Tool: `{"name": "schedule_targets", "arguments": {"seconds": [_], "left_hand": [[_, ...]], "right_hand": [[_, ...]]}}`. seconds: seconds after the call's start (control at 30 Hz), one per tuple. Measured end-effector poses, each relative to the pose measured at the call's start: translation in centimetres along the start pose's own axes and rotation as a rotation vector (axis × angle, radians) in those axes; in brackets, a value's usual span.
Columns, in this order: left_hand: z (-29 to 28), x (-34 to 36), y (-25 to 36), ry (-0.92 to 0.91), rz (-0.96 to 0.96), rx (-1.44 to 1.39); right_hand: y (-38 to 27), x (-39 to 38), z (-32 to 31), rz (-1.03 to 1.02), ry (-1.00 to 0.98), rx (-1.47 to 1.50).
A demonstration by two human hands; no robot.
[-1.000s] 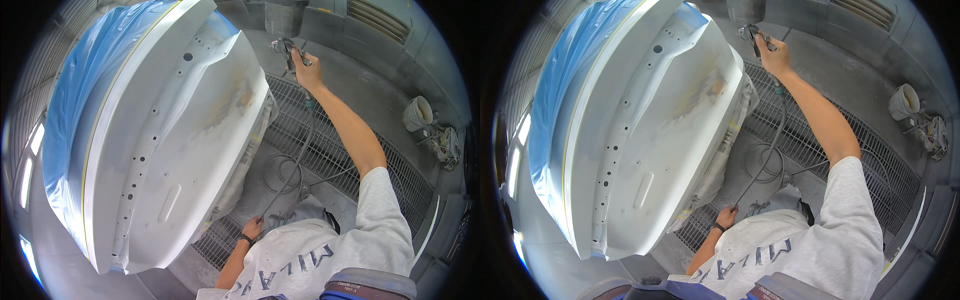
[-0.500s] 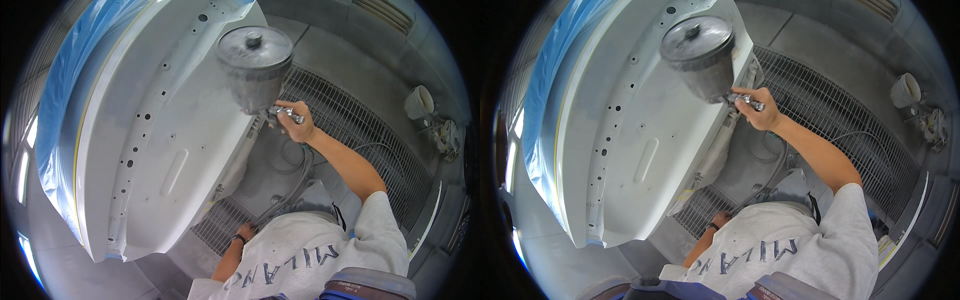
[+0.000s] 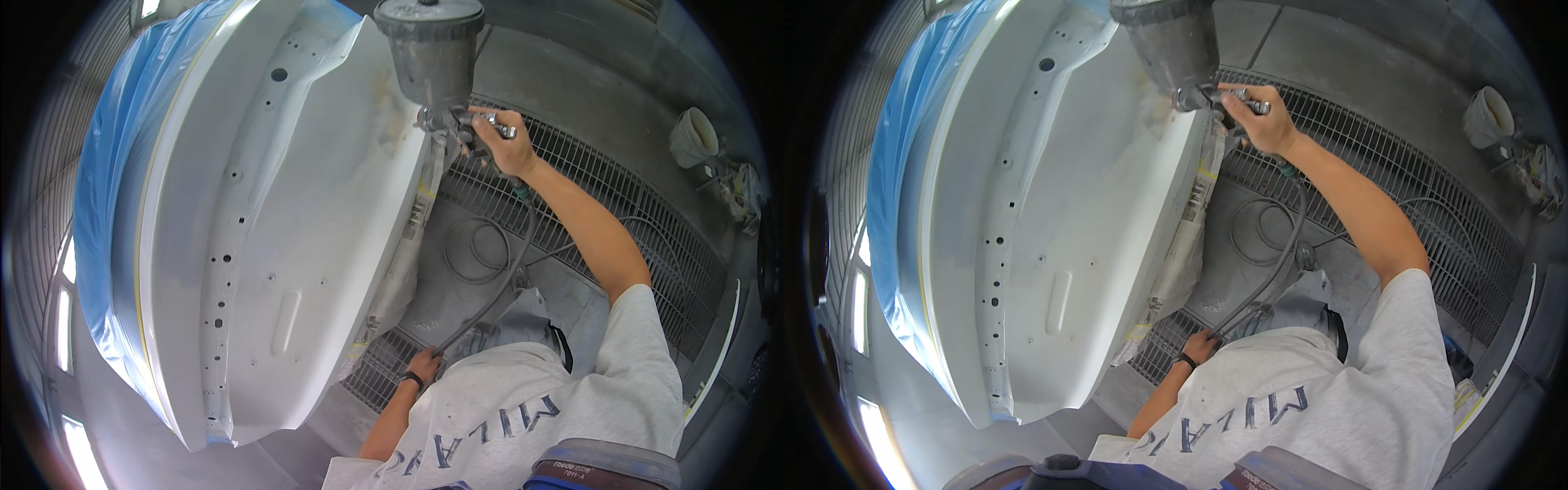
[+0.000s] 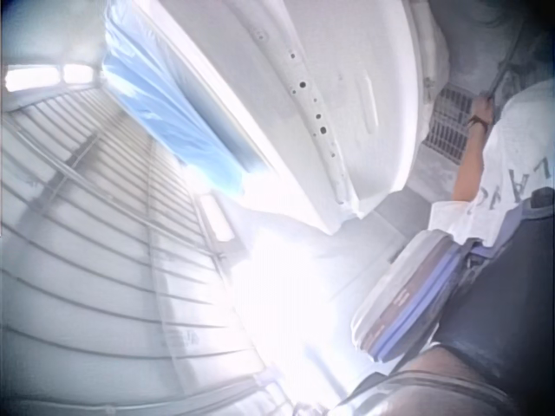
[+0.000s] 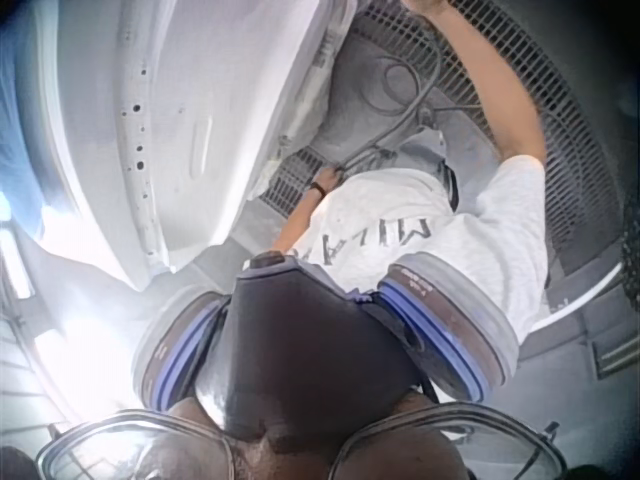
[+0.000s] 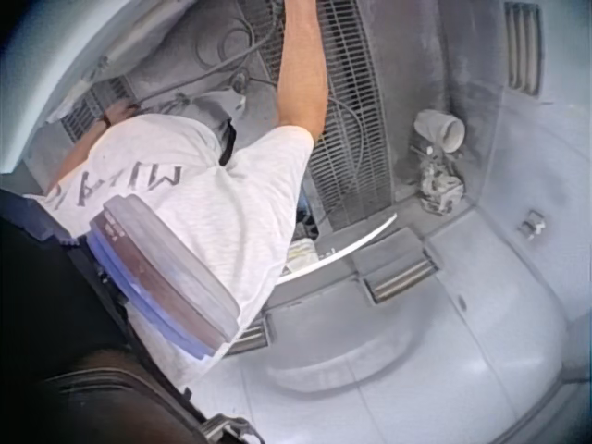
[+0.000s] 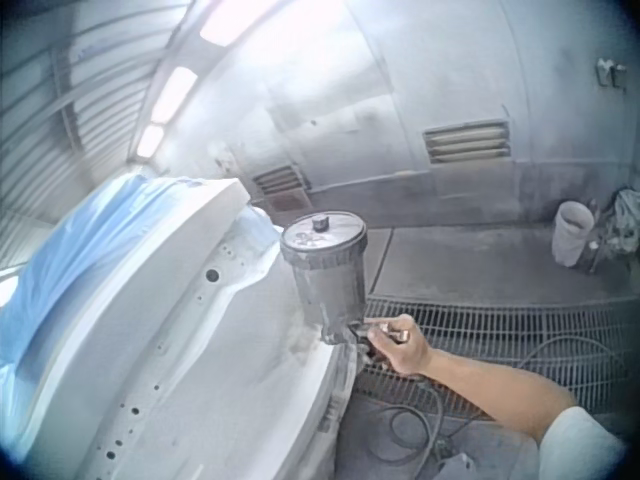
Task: The person uses a spray gun to apply white paint to a car hood and a long trim piece inside a paint booth. The hood is partially masked with blue plastic and yellow tape. The person moves the spray gun in steady passes across the surfaces and briefly adjusts the masking tape on the hood.
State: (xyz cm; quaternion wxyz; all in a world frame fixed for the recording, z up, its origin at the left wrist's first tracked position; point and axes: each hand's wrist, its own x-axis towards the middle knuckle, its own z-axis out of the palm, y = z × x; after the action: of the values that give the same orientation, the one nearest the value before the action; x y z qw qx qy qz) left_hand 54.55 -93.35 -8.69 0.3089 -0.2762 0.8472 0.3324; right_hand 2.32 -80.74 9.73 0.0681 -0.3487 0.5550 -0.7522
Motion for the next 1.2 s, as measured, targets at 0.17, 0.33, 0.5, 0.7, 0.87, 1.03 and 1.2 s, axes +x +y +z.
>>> {"name": "schedule_targets", "arguments": {"seconds": [0.17, 0.33, 0.5, 0.7, 0.87, 1.03, 1.2], "left_hand": [[-1.4, 2.7, 3.6, 0.063, 0.019, 0.036], [-1.4, 3.3, 3.5, 0.139, 0.012, -0.03], [-0.5, 1.2, 1.6, 0.01, -0.168, -0.038], [2.4, -1.5, -1.4, -0.138, -0.164, 0.031], [2.9, -2.1, -1.7, -0.118, -0.156, 0.083], [2.4, -1.3, 0.9, -0.03, -0.146, 0.069], [1.8, -0.1, 3.9, 0.049, -0.123, -0.018]], "right_hand": [[2.3, 4.7, -4.1, -0.011, 0.103, -0.009], [3.4, 6.9, -4.4, 0.079, 0.26, -0.113], [2.5, 2.7, -2.1, 0.1, 0.13, -0.041], [1.0, -3.4, 2.3, 0.095, -0.287, 0.08], [1.4, -3.9, 3.3, 0.09, -0.321, 0.147], [3.6, -0.8, -0.4, 0.253, -0.124, 0.182], [4.9, 2.9, -4.0, 0.224, 0.111, 0.082]]}}
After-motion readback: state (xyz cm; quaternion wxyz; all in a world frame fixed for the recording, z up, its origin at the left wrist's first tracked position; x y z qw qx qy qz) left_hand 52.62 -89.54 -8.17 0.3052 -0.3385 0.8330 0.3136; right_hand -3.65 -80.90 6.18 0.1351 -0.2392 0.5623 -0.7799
